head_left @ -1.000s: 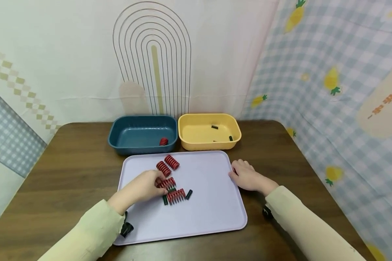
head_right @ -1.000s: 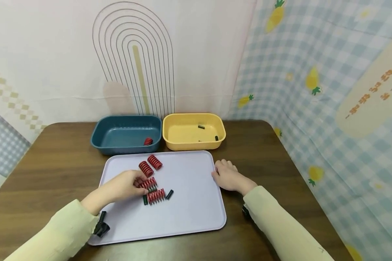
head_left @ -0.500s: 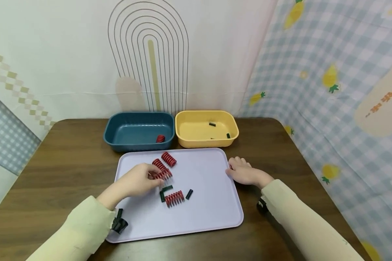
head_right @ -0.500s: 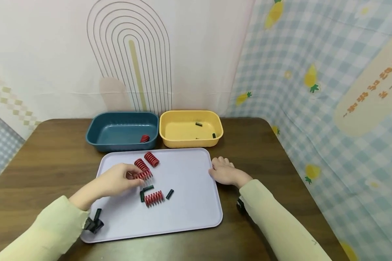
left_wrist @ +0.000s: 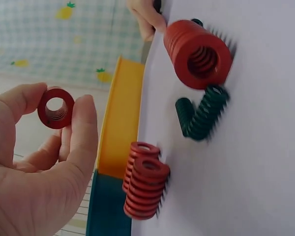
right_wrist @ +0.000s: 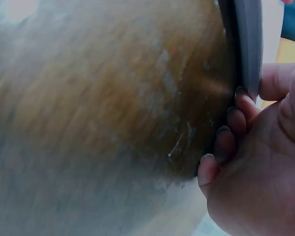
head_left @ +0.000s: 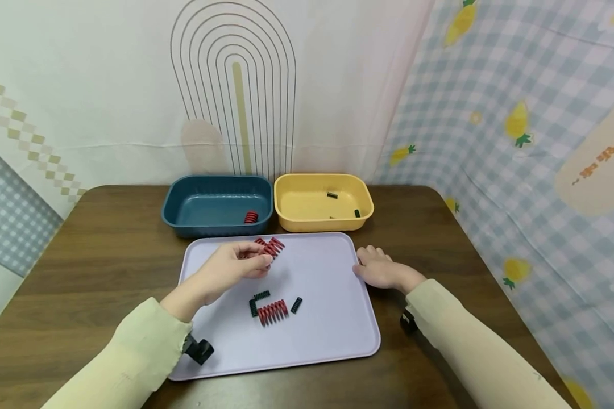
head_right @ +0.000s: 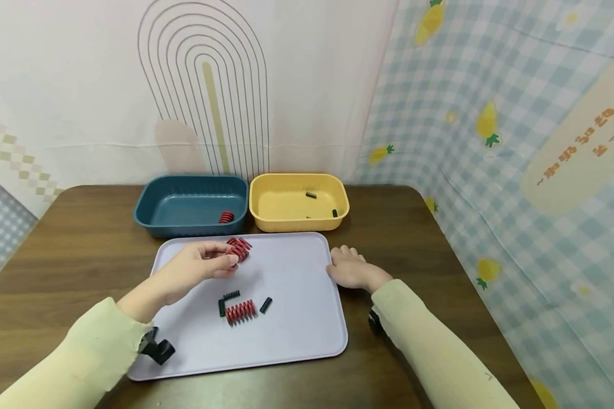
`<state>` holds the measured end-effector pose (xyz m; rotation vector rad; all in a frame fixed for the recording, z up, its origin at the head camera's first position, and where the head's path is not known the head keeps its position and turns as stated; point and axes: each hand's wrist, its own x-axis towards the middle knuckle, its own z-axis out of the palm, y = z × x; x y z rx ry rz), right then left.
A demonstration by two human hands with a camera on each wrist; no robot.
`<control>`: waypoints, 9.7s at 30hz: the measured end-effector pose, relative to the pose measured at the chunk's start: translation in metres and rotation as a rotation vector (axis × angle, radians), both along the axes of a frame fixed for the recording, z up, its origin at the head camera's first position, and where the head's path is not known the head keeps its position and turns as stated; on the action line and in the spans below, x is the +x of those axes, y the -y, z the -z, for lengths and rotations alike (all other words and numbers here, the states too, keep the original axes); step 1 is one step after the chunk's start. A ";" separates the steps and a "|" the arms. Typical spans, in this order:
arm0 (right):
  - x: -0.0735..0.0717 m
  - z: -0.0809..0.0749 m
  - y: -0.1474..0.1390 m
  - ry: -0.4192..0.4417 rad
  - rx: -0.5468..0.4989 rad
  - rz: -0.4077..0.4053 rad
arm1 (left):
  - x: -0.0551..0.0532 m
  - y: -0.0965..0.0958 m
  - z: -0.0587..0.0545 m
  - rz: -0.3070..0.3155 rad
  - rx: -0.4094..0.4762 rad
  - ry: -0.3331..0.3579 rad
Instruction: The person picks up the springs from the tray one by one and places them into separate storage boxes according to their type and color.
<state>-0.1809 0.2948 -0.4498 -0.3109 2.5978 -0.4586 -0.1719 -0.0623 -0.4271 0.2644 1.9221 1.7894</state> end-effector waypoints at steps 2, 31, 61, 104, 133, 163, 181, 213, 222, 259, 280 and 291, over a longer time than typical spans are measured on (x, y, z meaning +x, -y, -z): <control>0.000 0.001 -0.001 -0.007 0.005 -0.008 | -0.002 -0.004 0.000 -0.008 0.033 0.023; -0.007 -0.003 0.003 0.030 0.008 0.026 | -0.057 0.067 -0.003 -0.370 -0.574 -0.643; -0.010 -0.002 0.002 0.059 -0.001 0.045 | -0.068 0.080 0.014 -0.316 -0.701 -0.618; 0.028 0.023 0.006 -0.275 0.215 -0.039 | 0.025 0.025 0.017 0.044 -0.582 -0.644; 0.021 0.029 0.003 -0.292 0.205 -0.047 | 0.015 0.010 0.025 0.160 -0.681 -0.533; 0.024 0.025 0.007 -0.311 0.200 -0.053 | 0.022 -0.003 0.021 0.176 -0.813 -0.677; 0.026 0.029 0.004 -0.360 0.195 -0.047 | 0.021 0.005 0.011 0.163 -0.698 -0.746; 0.022 0.033 0.004 -0.307 0.207 -0.032 | -0.031 0.042 -0.044 -0.308 -0.589 -0.741; 0.024 0.034 0.004 -0.315 0.198 -0.032 | -0.034 0.044 -0.037 -0.304 -0.609 -0.693; 0.021 0.029 0.008 -0.299 0.206 -0.033 | -0.076 0.043 0.004 -0.293 -0.763 -0.614; 0.023 0.028 0.006 -0.329 0.206 -0.040 | -0.010 0.023 0.005 -0.090 -0.769 -0.600; 0.022 0.025 0.001 -0.204 0.079 0.001 | -0.011 0.015 0.019 -0.041 -0.793 -0.600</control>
